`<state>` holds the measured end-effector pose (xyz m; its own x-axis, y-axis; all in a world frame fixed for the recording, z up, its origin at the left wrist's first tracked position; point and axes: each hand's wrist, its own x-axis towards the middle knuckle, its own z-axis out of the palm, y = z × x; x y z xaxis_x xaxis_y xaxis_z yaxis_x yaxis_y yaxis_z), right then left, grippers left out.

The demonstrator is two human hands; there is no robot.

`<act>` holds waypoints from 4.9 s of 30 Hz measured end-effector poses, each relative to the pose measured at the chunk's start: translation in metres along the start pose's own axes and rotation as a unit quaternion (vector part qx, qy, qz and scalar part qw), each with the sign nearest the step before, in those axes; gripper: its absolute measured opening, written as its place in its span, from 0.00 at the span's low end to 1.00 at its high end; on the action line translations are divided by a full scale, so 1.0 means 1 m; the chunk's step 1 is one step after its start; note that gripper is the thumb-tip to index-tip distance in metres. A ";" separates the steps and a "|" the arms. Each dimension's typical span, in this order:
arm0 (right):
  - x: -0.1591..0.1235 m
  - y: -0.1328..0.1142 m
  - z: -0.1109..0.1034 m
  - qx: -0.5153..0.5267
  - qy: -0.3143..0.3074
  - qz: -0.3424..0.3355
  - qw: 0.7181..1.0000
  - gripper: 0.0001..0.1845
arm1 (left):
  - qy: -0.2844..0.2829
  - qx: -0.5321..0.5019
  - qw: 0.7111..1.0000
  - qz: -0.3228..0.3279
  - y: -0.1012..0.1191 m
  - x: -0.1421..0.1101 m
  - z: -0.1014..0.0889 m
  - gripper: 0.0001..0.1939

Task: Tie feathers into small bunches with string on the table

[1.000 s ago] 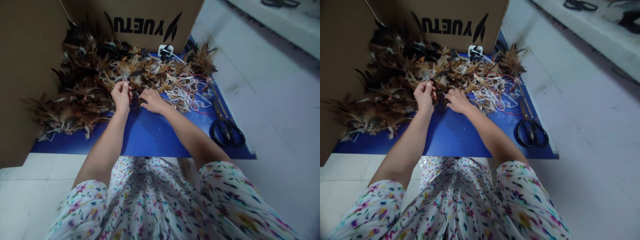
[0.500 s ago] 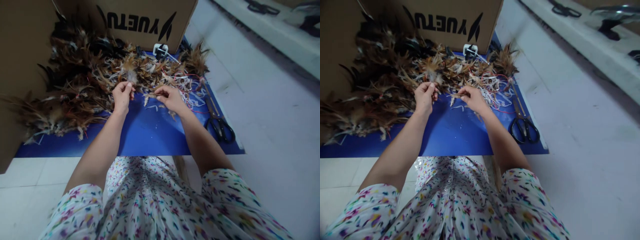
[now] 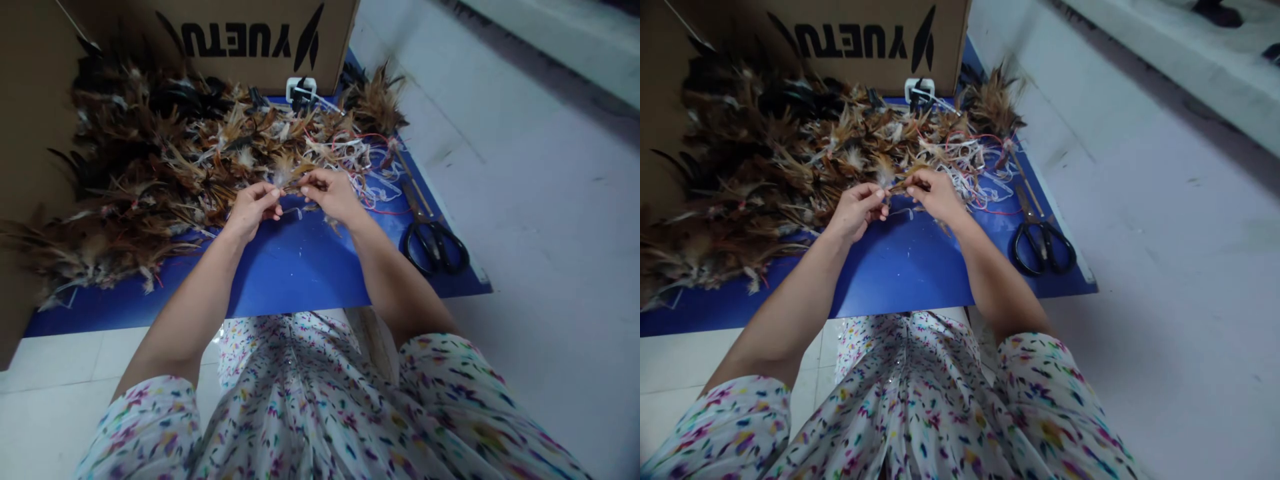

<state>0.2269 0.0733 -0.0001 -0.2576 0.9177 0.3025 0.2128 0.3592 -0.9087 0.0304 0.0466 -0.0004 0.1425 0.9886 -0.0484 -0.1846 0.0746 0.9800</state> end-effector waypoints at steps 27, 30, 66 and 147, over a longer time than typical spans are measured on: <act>0.003 0.009 -0.003 0.000 0.116 0.057 0.992 0.04 | 0.047 -0.012 0.997 -0.056 0.003 0.003 0.006 0.09; 0.001 0.008 0.003 0.014 0.088 0.077 0.993 0.10 | 0.040 -0.011 0.998 -0.045 0.001 0.003 0.006 0.08; -0.024 -0.007 0.031 -0.296 -0.164 -0.138 0.931 0.21 | 0.241 0.015 0.962 0.128 0.009 0.017 -0.025 0.09; 0.004 -0.023 0.026 0.112 0.116 0.012 0.987 0.11 | 0.047 -0.156 0.976 -0.147 0.013 -0.009 0.007 0.08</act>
<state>0.1963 0.0638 0.0147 -0.0263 0.9492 0.3137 -0.0048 0.3137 -0.9495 0.0335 0.0382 0.0141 0.1461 0.9250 -0.3509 -0.4376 0.3785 0.8156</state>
